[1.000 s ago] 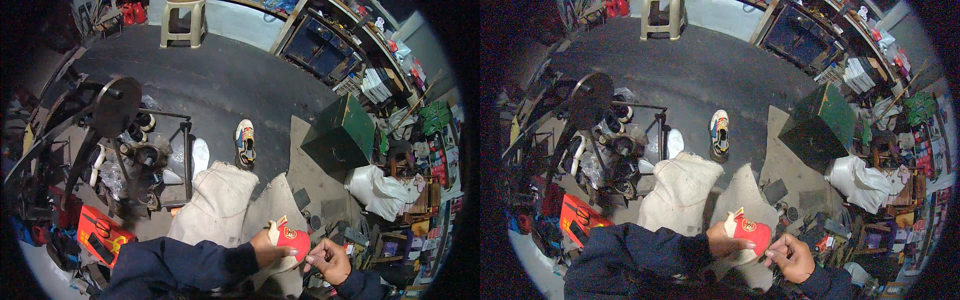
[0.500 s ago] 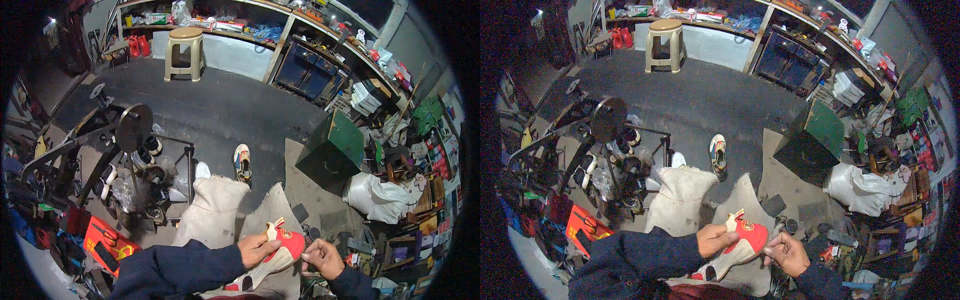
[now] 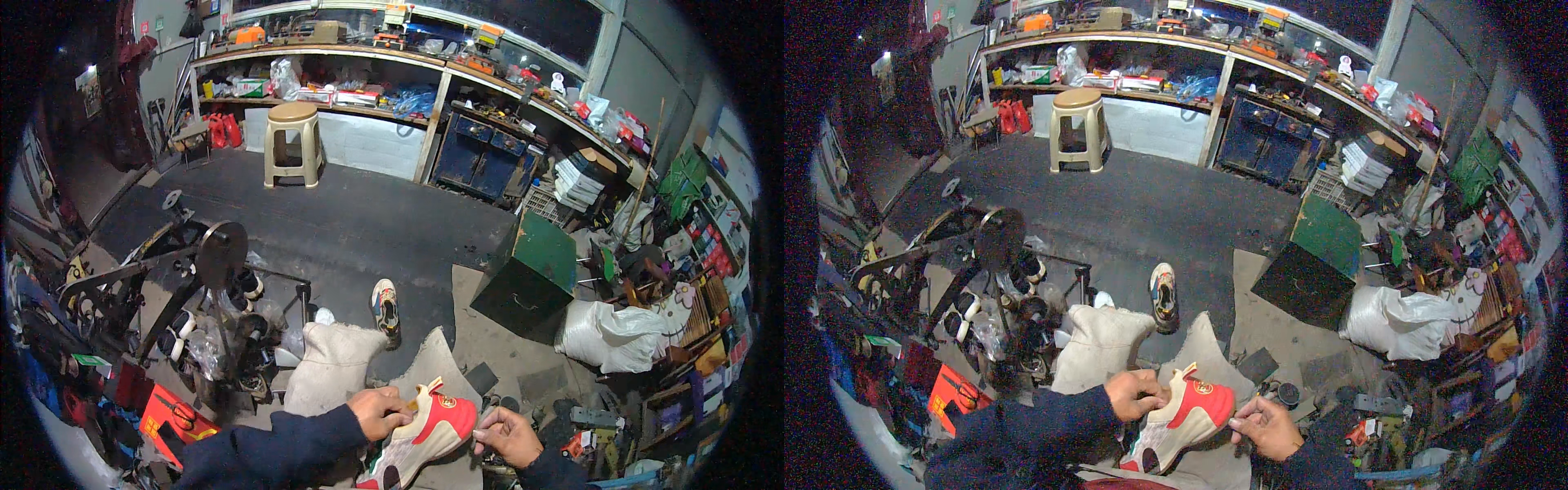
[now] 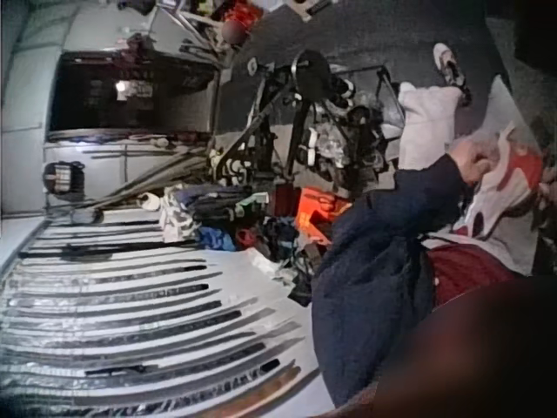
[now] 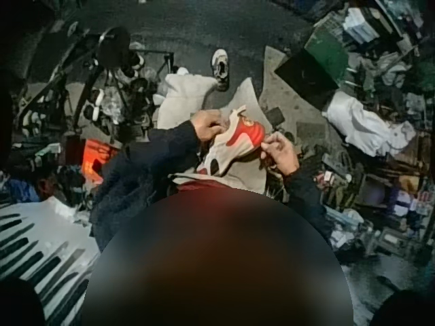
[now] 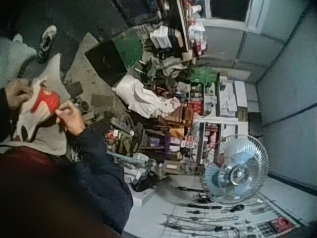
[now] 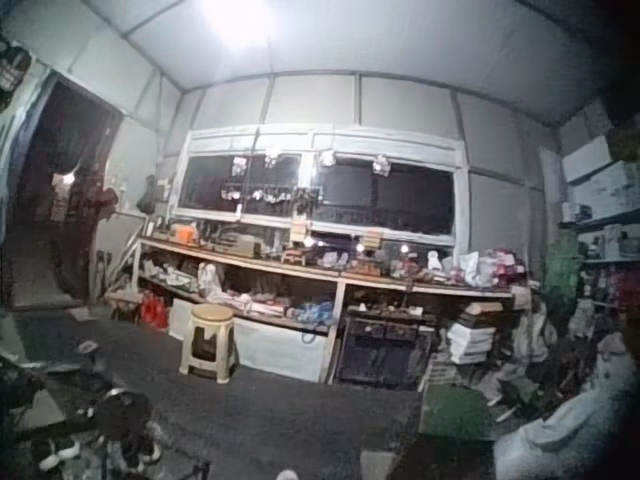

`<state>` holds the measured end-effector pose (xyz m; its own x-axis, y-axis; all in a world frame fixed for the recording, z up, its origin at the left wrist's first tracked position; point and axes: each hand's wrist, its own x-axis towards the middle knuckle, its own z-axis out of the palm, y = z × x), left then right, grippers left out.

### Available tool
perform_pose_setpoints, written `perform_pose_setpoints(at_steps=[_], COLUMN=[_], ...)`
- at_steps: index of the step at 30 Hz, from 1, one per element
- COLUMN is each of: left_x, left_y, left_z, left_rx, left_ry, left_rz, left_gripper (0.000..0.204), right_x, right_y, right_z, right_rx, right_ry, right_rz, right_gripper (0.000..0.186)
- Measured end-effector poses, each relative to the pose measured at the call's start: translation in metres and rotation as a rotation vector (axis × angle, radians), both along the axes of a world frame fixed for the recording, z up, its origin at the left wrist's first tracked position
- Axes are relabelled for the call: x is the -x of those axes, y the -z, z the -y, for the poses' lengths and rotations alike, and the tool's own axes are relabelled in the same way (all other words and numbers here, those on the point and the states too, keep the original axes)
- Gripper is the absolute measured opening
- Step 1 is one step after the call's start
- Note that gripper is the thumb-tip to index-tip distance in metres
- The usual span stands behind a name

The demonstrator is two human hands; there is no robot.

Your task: The person hand-sews a red and white shoe using a needle and thread. They repeatedly insert the needle through the shoe's upper, pull the thread, and adjust the shoe's position while seated in a workshop.

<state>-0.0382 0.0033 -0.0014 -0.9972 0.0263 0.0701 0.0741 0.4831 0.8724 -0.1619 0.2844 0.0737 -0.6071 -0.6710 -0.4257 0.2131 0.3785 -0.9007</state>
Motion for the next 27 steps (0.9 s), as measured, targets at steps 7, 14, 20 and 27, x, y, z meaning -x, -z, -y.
perform_pose_setpoints(at_steps=[7,14,20,27], left_x=[-0.024,-0.001,0.032,0.03], left_y=[-0.017,-0.012,-0.019,-0.017], left_z=[-0.01,-0.008,-0.021,-0.047], left_rx=[-1.382,-0.766,-0.414,-0.788], left_ry=[-0.053,-0.096,0.255,0.14], left_rz=[0.045,0.188,0.54,0.404], left_gripper=[0.018,0.027,0.056,0.04], right_x=[0.002,0.003,0.005,0.01], right_y=[0.006,0.005,0.0,0.003], right_z=[-0.009,-0.008,-0.009,-0.009], right_rx=[0.044,-0.02,-0.02,-0.013], right_ry=[0.023,0.037,-0.031,-0.043], right_rz=[0.054,0.053,0.018,0.085], right_gripper=[0.017,0.018,0.015,0.014])
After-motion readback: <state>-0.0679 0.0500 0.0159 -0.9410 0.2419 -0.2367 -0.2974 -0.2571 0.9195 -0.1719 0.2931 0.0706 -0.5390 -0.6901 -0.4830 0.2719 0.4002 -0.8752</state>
